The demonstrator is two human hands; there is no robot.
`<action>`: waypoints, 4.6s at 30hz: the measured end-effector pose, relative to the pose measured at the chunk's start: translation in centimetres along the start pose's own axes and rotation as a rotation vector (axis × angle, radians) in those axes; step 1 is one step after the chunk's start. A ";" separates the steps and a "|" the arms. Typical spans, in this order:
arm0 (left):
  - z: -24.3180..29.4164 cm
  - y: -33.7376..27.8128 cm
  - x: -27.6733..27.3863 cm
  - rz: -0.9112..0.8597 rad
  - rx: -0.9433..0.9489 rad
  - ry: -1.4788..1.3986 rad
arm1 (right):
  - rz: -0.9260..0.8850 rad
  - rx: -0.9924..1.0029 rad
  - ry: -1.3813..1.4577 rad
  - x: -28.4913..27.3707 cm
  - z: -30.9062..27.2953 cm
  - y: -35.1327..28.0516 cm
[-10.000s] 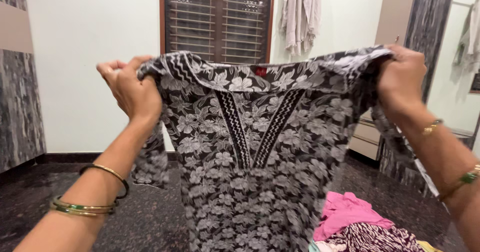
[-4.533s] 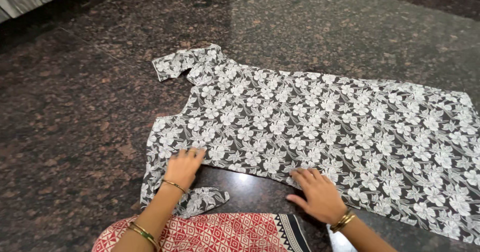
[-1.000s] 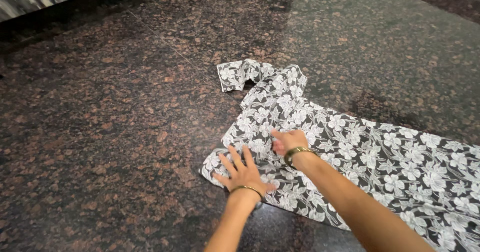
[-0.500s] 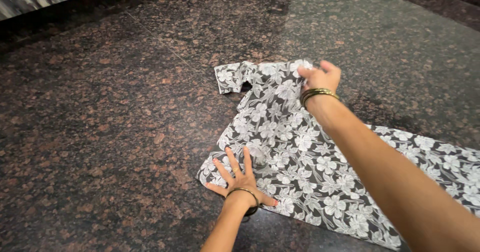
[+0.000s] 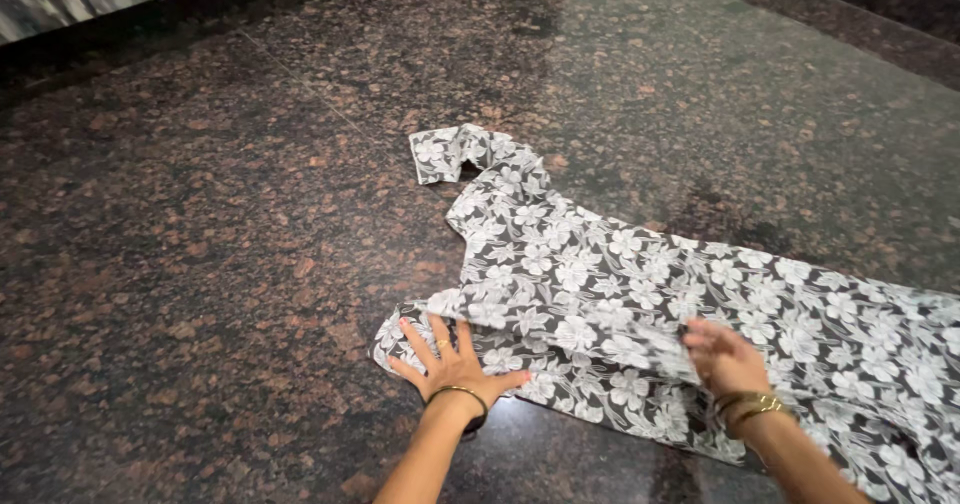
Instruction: The person folds several garments on the floor, including a black and white floral top, a maroon patterned top, and a light green top. Each garment is smoothed, folded into a compact rectangle, and placed on a stack on the bed.
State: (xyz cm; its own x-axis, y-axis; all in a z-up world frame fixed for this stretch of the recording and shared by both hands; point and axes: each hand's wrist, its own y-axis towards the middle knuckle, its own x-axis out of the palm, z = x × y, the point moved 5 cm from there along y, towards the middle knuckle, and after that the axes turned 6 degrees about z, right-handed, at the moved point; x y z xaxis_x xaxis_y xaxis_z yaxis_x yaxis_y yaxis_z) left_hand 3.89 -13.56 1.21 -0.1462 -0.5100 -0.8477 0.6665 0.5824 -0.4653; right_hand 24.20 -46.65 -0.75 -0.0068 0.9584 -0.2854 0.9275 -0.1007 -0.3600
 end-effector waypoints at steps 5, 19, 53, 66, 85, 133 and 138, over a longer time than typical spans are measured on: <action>-0.3 0.1 0.5 0.014 0.061 0.016 | 0.089 0.104 0.203 -1.3 4.8 1.0; -2.8 2.4 1.7 0.187 0.139 -0.015 | -0.052 -0.506 0.388 2.2 -5.8 -3.2; 22.1 -5.3 9.6 0.525 0.944 0.129 | 0.652 -0.857 -1.119 -21.4 8.0 -11.4; 23.5 -7.5 16.4 0.311 0.946 0.369 | 0.323 -0.150 -1.312 -47.3 10.1 4.8; 22.1 -5.7 17.6 0.482 1.036 0.110 | 0.187 -0.628 -1.480 -39.3 18.4 -5.4; 28.0 -9.5 17.6 0.209 0.809 0.007 | -0.051 -0.577 -0.985 -31.1 10.6 -2.2; 27.9 -9.6 17.6 0.237 0.844 -0.057 | -0.216 -0.381 -1.107 -32.7 11.3 -1.9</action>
State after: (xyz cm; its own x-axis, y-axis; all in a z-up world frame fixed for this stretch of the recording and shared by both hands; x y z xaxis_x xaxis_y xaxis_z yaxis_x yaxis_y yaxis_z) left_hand 15.31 -45.79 -2.14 0.0859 -0.4789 -0.8737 0.9961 0.0253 0.0840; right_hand 18.40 -80.80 -0.81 -0.3217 0.1747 -0.9306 0.9176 0.3000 -0.2609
